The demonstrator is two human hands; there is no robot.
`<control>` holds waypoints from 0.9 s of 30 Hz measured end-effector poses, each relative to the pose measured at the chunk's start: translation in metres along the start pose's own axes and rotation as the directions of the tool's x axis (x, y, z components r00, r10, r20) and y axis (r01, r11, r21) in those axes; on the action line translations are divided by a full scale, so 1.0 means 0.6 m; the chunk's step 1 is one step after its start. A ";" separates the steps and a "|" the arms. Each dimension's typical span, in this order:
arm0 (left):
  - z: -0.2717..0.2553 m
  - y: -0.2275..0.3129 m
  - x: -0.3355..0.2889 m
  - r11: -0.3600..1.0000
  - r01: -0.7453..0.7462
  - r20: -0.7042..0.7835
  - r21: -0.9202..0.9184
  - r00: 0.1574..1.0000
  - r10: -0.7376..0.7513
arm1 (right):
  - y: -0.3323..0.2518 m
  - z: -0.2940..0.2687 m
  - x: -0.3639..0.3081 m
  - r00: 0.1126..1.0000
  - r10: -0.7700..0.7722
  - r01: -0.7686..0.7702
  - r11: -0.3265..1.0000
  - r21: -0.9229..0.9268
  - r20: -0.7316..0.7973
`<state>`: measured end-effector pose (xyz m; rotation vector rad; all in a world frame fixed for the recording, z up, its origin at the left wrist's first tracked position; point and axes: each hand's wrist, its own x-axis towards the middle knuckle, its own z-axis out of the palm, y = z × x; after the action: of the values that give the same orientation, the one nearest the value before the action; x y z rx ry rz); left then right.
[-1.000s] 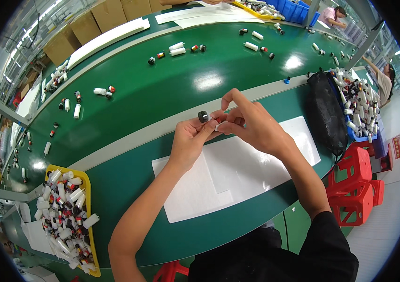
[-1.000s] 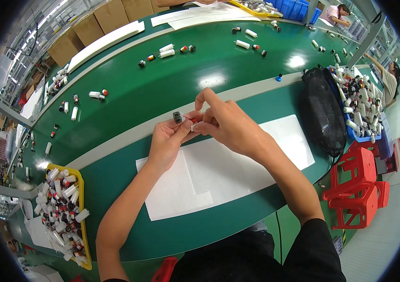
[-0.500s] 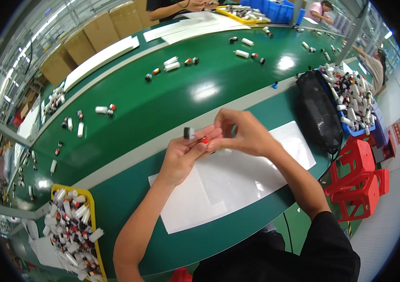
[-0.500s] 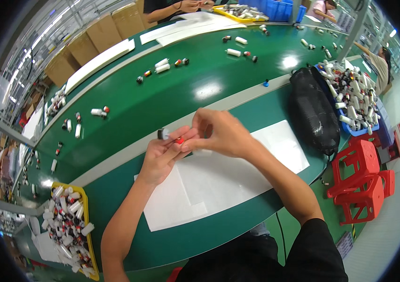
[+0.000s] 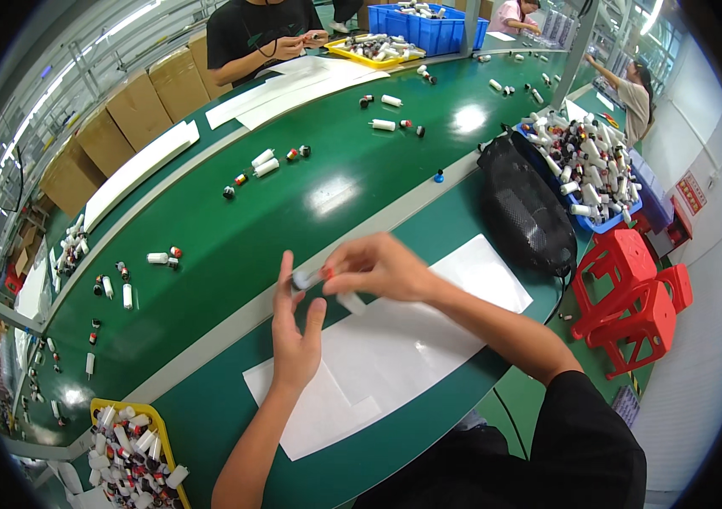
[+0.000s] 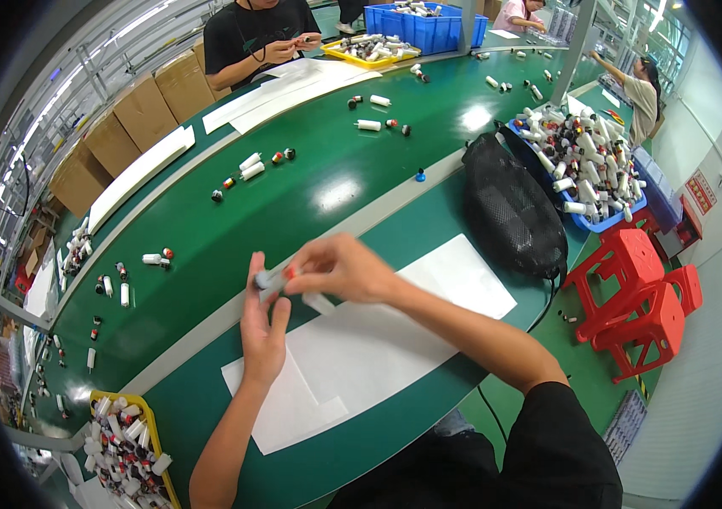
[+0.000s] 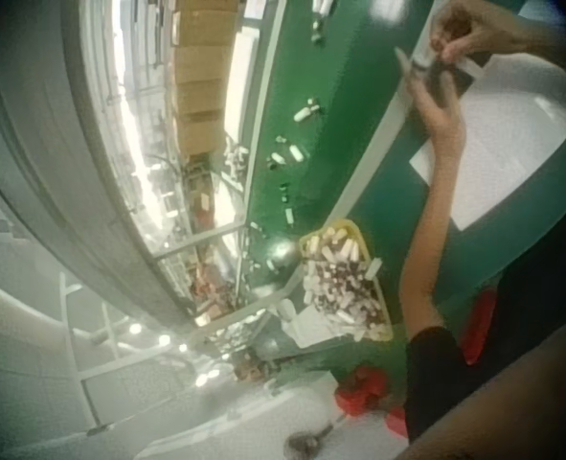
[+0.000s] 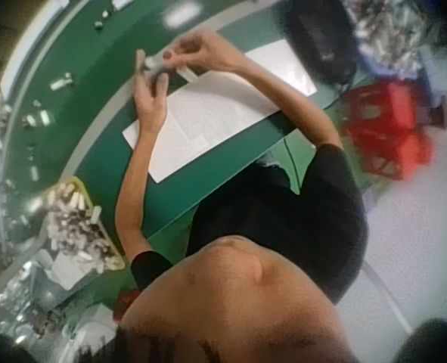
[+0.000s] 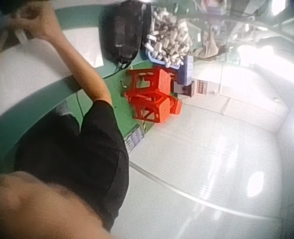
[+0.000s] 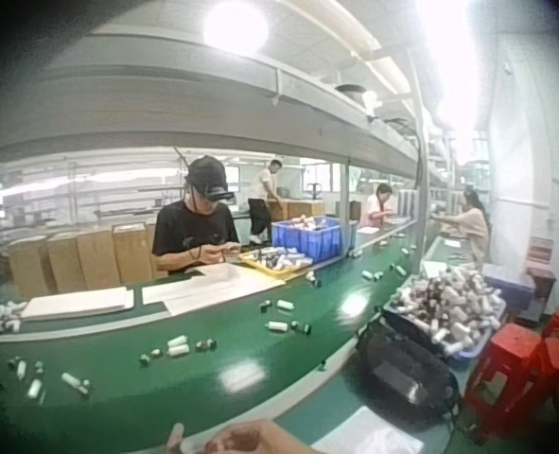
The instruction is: The person assembles small cylindrical electronic components by hand on an assembly line workbench, fitting internal components into plastic cylinders and then capping them with metal caps.
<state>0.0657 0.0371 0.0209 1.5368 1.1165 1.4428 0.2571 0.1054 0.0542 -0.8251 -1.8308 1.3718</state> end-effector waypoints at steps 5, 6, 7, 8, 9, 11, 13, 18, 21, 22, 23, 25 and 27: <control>-0.033 0.030 -0.007 0.905 -0.286 0.493 0.314 0.864 0.102 | -0.009 -0.199 0.048 0.857 -0.294 -0.119 0.684 -0.719 -0.422; -0.019 0.051 -0.015 0.847 -0.392 0.646 0.359 0.759 0.077 | -0.012 -0.248 0.055 0.806 -0.331 -0.265 0.538 -0.800 -0.490; -0.004 0.062 -0.022 0.779 -0.505 0.778 0.372 0.627 0.035 | -0.003 -0.304 0.061 0.756 -0.402 -0.318 0.466 -0.826 -0.517; 0.002 0.058 -0.029 0.778 -0.510 0.781 0.365 0.623 0.042 | 0.015 -0.361 0.067 0.728 -0.429 -0.381 0.396 -0.835 -0.535; 0.002 0.047 -0.034 0.742 -0.542 0.777 0.394 0.628 0.045 | 0.034 -0.403 0.080 0.742 -0.339 -0.533 0.226 -0.815 -0.579; -0.005 0.032 -0.036 0.697 -0.571 0.763 0.434 0.644 0.052 | 0.087 -0.448 0.135 0.753 -0.254 -0.594 0.134 -0.793 -0.607; -0.009 0.027 -0.043 0.703 -0.547 0.754 0.454 0.657 0.025 | 0.131 -0.438 0.186 0.796 -0.142 -0.584 0.075 -0.808 -0.589; -0.018 0.032 -0.048 0.721 -0.530 0.742 0.447 0.670 0.033 | 0.233 -0.375 0.288 0.886 -0.281 -0.353 0.107 -0.929 -0.369; -0.029 0.042 -0.045 0.767 -0.491 0.705 0.414 0.705 0.071 | 0.218 -0.341 0.302 0.889 -0.334 -0.355 -0.065 -0.933 -0.315; -0.034 0.040 -0.047 0.767 -0.485 0.699 0.421 0.712 0.067 | 0.195 -0.322 0.303 0.891 -0.390 -0.298 -0.117 -0.948 -0.232; -0.039 0.032 -0.047 0.849 -0.388 0.637 0.358 0.767 0.082 | 0.174 -0.298 0.299 0.893 -0.389 -0.290 -0.116 -0.950 -0.225; -0.046 0.031 -0.047 0.946 -0.225 0.475 0.231 0.875 0.092 | 0.102 -0.219 0.269 0.845 -0.429 -0.113 0.440 -0.891 -0.319; -0.053 0.021 -0.052 0.994 0.025 0.397 0.104 0.915 -0.064 | 0.030 -0.144 0.219 0.864 -0.408 -0.016 0.565 -0.825 -0.297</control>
<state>0.0356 0.0022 0.0249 1.7640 0.9730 0.9905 0.2567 0.2625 0.0741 -1.2043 -2.0340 0.0453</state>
